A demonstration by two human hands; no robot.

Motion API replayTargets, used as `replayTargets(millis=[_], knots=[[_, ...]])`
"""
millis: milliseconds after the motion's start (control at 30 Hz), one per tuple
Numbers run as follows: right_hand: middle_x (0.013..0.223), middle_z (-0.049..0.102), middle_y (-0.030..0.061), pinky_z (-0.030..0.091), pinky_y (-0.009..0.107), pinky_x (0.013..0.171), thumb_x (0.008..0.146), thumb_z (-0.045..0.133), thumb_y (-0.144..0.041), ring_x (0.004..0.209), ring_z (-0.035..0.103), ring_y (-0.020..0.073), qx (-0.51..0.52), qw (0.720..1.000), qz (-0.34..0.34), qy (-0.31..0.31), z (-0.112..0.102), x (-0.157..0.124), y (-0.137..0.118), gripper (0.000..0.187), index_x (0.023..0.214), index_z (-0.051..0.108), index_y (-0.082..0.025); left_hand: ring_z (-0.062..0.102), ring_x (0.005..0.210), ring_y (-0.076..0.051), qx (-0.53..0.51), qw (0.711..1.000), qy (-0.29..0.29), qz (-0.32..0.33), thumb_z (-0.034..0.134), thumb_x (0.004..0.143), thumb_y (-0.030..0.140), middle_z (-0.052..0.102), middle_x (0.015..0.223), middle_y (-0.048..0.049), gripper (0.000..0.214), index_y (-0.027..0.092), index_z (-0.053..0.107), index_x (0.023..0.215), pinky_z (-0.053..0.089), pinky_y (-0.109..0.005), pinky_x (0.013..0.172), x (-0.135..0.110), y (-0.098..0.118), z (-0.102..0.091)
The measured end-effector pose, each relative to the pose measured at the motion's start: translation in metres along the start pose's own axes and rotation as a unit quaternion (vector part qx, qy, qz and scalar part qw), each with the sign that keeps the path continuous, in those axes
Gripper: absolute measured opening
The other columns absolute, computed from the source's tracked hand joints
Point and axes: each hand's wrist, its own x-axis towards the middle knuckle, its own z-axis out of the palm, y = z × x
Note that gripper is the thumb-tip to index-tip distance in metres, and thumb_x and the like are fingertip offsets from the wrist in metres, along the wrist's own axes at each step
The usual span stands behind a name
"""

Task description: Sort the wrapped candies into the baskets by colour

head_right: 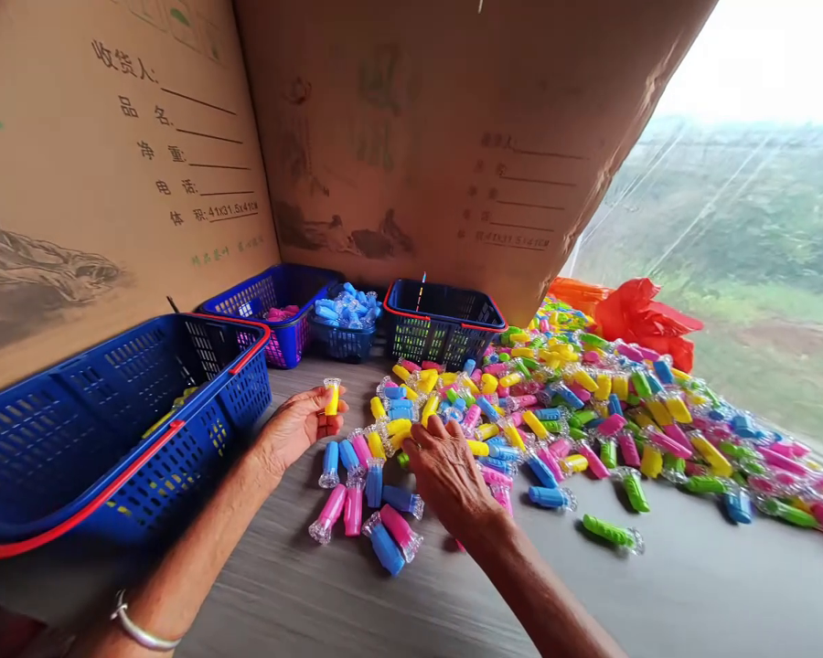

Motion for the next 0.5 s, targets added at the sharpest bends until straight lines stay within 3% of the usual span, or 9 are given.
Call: replayTargets(millis=[133,300,433,500], knots=[[0.082,0.066,0.0021,0.029,0.034,0.071,0.092,0.055,-0.011,0.082,0.051,0.018,0.031,0.999,-0.006,-0.015,-0.012,0.01,0.003,0.02,0.076,0.063,-0.019,0.063,0.049,-0.014,-0.009,1.0,0.002,-0.005,0.06,0.081,0.013,0.068,0.069,-0.0069,0.008,0.011,0.06,0.089,0.051,-0.023,0.049,-0.002,-0.002,0.004],[0.087,0.069,0.0039,0.029,0.035,0.075,0.088,0.06,-0.014,0.087,0.055,0.0204,0.023,0.996,-0.024,-0.085,-0.017,0.014,0.0,0.009,0.085,0.067,-0.019,0.062,0.048,-0.013,-0.013,0.999,0.03,-0.001,0.055,0.085,0.011,0.068,0.071,-0.0064,0.006,0.011,0.058,0.09,0.051,-0.023,0.048,0.0,-0.001,0.004],[0.096,0.069,0.0067,0.032,0.035,0.081,0.084,0.061,-0.01,0.092,0.056,0.0221,0.024,0.995,-0.032,-0.089,-0.009,0.005,-0.007,0.013,0.091,0.069,-0.017,0.061,0.047,-0.012,-0.015,0.996,0.092,0.0,0.054,0.086,0.01,0.068,0.074,-0.0052,0.014,0.01,0.061,0.098,0.05,-0.022,0.048,0.002,0.0,0.0],[0.092,0.07,0.0053,0.034,0.034,0.08,0.084,0.062,-0.012,0.092,0.057,0.0218,0.046,0.995,-0.029,-0.087,-0.015,0.009,-0.004,0.011,0.09,0.069,-0.018,0.061,0.047,-0.012,-0.017,0.995,0.101,-0.004,0.054,0.086,0.01,0.067,0.074,-0.0048,0.017,0.01,0.061,0.102,0.05,-0.022,0.047,0.002,0.0,0.0]])
